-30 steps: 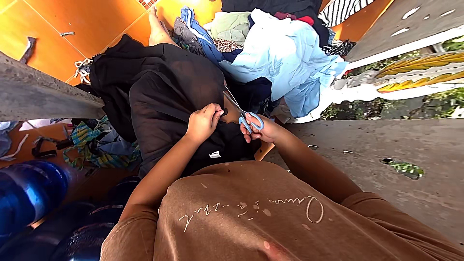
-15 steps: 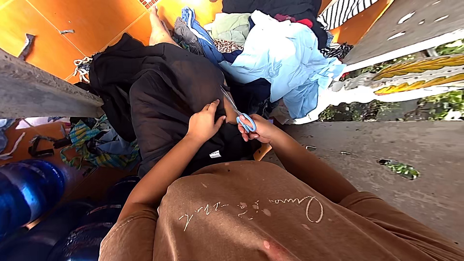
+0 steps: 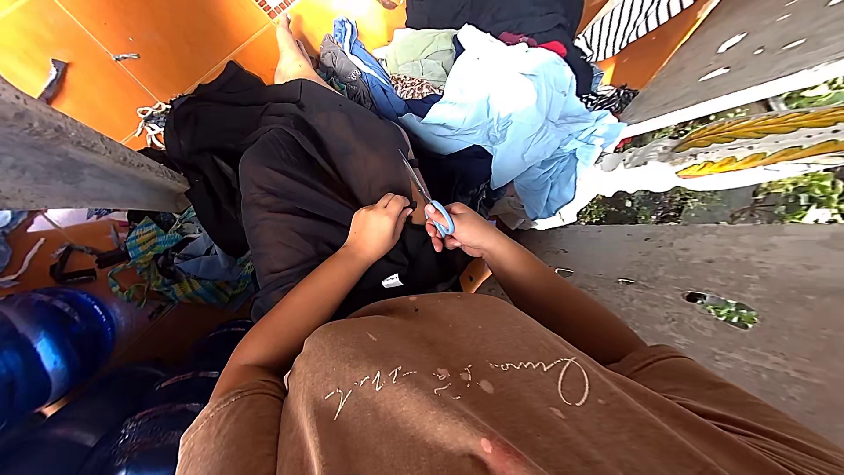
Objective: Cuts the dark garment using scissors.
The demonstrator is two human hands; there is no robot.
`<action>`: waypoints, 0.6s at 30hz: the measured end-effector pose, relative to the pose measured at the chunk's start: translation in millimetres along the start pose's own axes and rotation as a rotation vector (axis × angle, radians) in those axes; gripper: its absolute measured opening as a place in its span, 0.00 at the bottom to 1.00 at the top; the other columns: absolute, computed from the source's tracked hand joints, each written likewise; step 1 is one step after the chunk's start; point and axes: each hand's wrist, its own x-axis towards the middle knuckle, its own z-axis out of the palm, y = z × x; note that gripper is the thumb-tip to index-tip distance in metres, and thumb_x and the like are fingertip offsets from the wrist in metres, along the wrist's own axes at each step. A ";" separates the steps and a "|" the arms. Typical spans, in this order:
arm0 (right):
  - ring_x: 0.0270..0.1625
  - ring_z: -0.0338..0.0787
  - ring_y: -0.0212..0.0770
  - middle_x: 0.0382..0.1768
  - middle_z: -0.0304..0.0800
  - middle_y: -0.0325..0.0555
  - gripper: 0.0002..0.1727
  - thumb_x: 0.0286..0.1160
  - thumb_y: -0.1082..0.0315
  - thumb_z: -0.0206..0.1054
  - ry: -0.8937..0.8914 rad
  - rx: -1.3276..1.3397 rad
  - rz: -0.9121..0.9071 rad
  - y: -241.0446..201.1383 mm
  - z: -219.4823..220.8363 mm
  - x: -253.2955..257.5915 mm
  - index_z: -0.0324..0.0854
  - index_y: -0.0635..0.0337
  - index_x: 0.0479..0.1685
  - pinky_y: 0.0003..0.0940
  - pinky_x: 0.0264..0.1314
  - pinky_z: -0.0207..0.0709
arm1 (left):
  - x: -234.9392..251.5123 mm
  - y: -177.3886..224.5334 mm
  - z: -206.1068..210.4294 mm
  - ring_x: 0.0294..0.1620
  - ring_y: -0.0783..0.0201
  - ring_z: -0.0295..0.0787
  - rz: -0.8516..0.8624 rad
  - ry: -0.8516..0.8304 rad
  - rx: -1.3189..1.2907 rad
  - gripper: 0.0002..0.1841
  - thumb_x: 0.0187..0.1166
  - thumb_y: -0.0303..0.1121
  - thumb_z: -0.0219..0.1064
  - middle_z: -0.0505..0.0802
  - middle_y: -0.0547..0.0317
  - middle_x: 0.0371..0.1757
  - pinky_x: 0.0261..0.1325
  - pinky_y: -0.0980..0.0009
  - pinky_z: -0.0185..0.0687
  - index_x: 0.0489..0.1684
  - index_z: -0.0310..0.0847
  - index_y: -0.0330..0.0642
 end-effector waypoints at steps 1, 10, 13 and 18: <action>0.08 0.64 0.19 0.11 0.78 0.32 0.27 0.96 0.60 0.45 0.008 -0.003 0.004 0.0 0.0 -0.8 0.75 0.58 0.22 0.13 0.11 0.52 | 0.1 0.2 0.0 0.39 0.45 0.97 0.004 0.001 -0.003 0.08 0.80 0.25 0.67 0.95 0.40 0.43 0.38 0.50 0.91 0.43 0.88 0.28; 0.08 0.65 0.18 0.13 0.80 0.33 0.29 0.97 0.54 0.40 -0.017 0.037 0.015 -8.9 1.2 1.9 0.74 0.56 0.24 0.12 0.11 0.53 | -0.4 -1.4 1.3 0.38 0.46 0.96 0.054 0.044 -0.017 0.08 0.80 0.25 0.66 0.94 0.41 0.41 0.37 0.53 0.90 0.43 0.89 0.28; 0.07 0.64 0.19 0.12 0.81 0.33 0.29 0.97 0.53 0.43 0.030 -0.022 0.019 -14.7 8.4 3.3 0.75 0.57 0.22 0.13 0.10 0.52 | 0.0 -2.1 0.7 0.36 0.47 0.96 0.071 0.063 -0.031 0.07 0.79 0.24 0.67 0.94 0.41 0.39 0.36 0.54 0.90 0.42 0.88 0.28; 0.06 0.61 0.20 0.11 0.80 0.33 0.28 0.95 0.55 0.49 0.096 -0.099 0.035 -16.7 15.3 4.1 0.76 0.58 0.20 0.15 0.10 0.51 | -1.1 -3.6 2.0 0.37 0.48 0.96 0.081 0.084 -0.050 0.07 0.79 0.24 0.67 0.94 0.41 0.39 0.36 0.55 0.90 0.41 0.88 0.28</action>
